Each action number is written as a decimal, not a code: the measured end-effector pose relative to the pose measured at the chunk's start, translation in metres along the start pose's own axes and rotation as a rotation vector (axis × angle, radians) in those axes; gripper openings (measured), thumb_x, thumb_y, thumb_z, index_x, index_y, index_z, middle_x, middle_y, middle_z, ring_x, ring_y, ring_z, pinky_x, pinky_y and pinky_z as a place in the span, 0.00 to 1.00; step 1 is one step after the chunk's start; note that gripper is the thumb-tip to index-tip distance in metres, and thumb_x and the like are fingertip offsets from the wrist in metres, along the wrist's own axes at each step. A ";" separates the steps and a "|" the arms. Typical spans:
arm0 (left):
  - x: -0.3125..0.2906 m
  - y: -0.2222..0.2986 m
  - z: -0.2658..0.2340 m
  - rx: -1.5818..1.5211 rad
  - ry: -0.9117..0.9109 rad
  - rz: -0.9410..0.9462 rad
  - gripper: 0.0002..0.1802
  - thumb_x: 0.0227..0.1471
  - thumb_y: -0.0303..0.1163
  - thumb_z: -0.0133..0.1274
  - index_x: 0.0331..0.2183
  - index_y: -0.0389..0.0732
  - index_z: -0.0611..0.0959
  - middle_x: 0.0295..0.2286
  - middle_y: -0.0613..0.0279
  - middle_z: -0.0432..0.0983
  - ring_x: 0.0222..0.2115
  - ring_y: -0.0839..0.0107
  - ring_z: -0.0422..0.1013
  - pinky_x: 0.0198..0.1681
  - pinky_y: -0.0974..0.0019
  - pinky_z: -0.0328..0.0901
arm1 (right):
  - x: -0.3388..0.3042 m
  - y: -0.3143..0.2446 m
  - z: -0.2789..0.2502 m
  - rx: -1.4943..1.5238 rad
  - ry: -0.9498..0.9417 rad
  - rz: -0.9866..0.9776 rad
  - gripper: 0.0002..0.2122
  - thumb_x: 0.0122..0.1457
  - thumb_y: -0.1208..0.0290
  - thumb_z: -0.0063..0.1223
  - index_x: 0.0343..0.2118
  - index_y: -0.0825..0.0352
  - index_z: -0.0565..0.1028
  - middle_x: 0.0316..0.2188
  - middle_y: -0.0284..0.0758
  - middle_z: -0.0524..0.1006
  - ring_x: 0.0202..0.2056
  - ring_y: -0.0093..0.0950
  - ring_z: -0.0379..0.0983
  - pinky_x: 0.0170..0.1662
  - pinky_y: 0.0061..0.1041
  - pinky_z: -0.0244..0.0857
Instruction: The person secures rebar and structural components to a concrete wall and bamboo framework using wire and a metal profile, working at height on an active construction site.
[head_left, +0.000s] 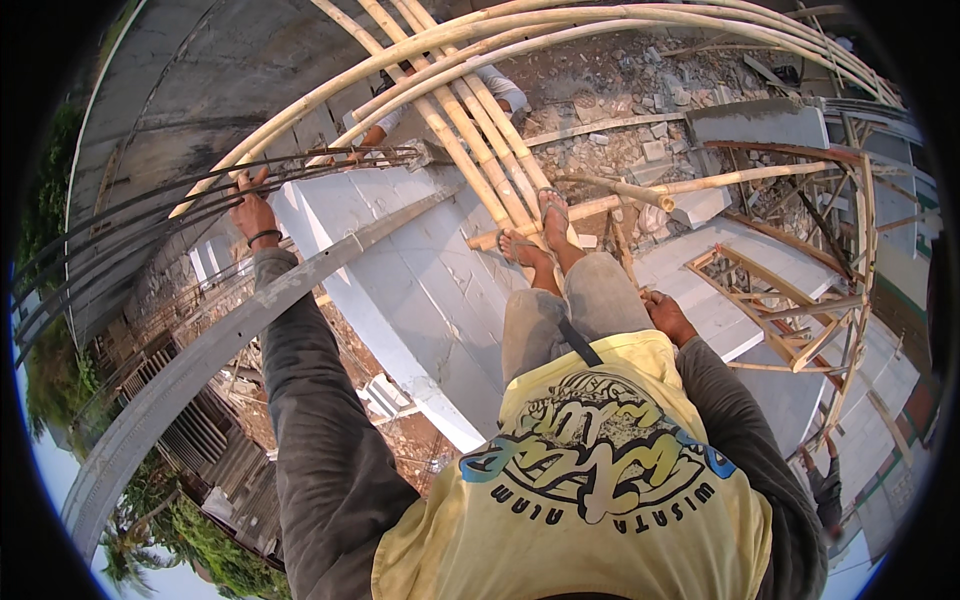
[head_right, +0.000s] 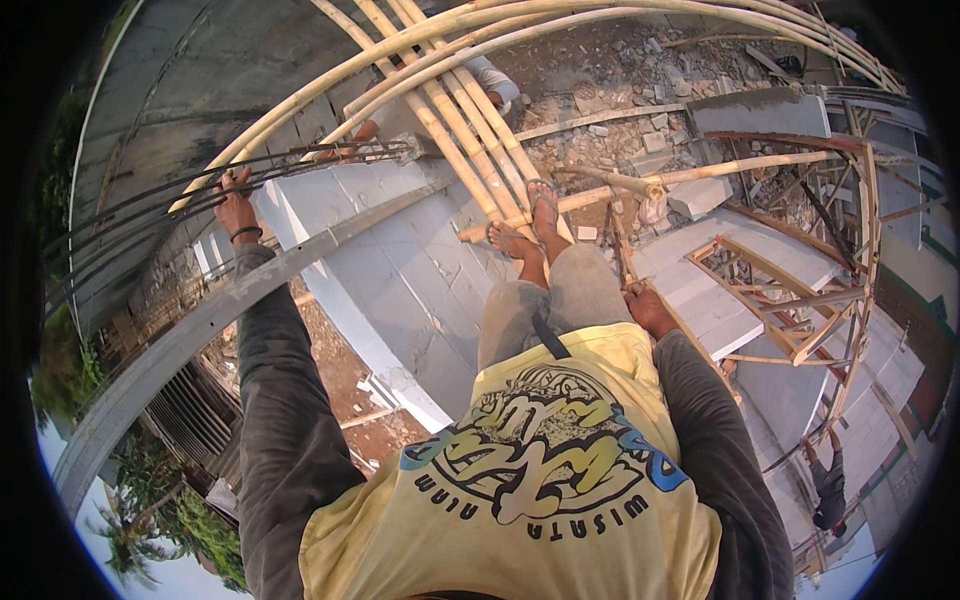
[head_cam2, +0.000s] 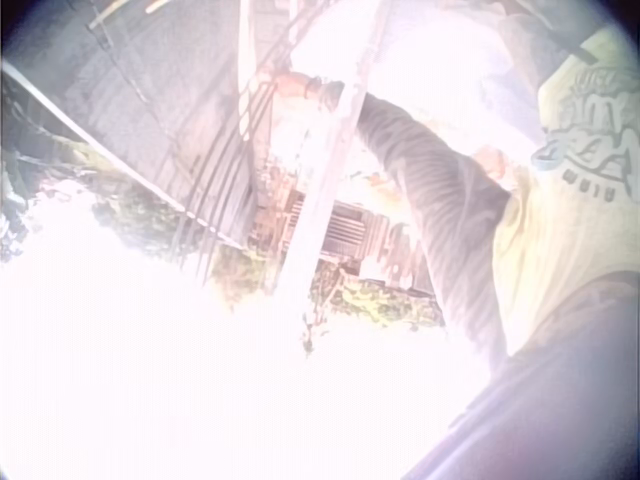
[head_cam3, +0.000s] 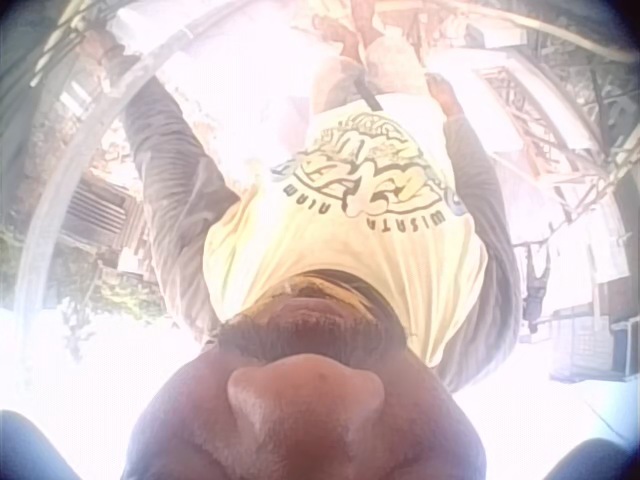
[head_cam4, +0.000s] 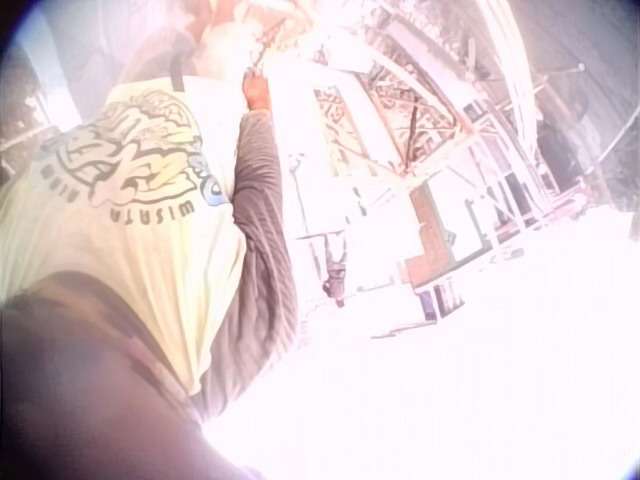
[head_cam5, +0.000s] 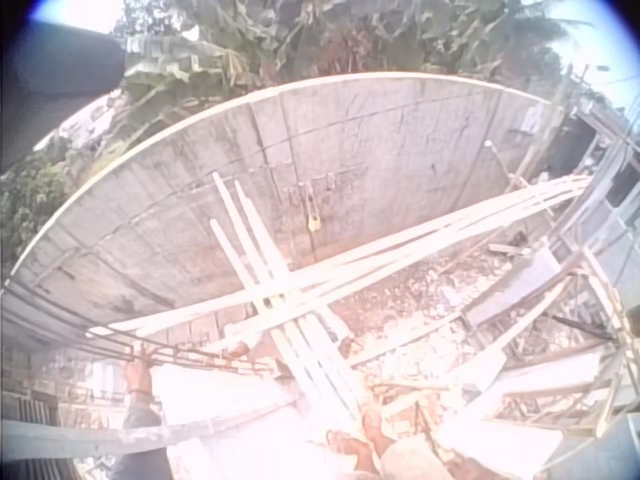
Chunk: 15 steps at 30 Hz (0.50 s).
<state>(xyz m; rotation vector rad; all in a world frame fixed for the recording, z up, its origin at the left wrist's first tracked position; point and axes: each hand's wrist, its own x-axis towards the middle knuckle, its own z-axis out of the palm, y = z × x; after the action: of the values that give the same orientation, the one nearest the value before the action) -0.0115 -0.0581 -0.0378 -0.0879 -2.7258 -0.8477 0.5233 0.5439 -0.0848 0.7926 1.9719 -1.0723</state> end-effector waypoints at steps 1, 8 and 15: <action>-0.001 0.003 0.000 -0.057 0.000 -0.021 0.13 0.53 0.27 0.49 0.42 0.39 0.79 0.33 0.62 0.79 0.33 0.68 0.73 0.34 0.68 0.72 | 0.000 -0.001 0.000 0.017 -0.001 0.003 0.14 0.59 0.64 0.45 0.41 0.69 0.75 0.41 0.47 0.75 0.45 0.42 0.71 0.50 0.33 0.61; -0.008 0.046 0.001 -0.397 -0.039 -0.221 0.19 0.60 0.38 0.41 0.44 0.34 0.74 0.36 0.54 0.79 0.36 0.70 0.75 0.36 0.72 0.73 | 0.001 0.005 0.004 0.036 -0.001 0.029 0.14 0.60 0.65 0.44 0.42 0.70 0.75 0.40 0.45 0.77 0.45 0.39 0.72 0.49 0.33 0.62; -0.008 0.058 -0.012 -0.389 -0.044 -0.306 0.22 0.62 0.40 0.38 0.44 0.32 0.76 0.38 0.57 0.78 0.38 0.71 0.75 0.37 0.72 0.73 | 0.003 -0.001 0.007 0.001 0.004 0.046 0.15 0.60 0.66 0.44 0.43 0.71 0.75 0.41 0.46 0.77 0.45 0.40 0.73 0.50 0.32 0.63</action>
<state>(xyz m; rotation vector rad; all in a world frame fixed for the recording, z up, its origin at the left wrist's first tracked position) 0.0077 -0.0165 0.0012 0.2396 -2.6127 -1.4695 0.5231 0.5379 -0.0895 0.8374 1.9477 -1.0457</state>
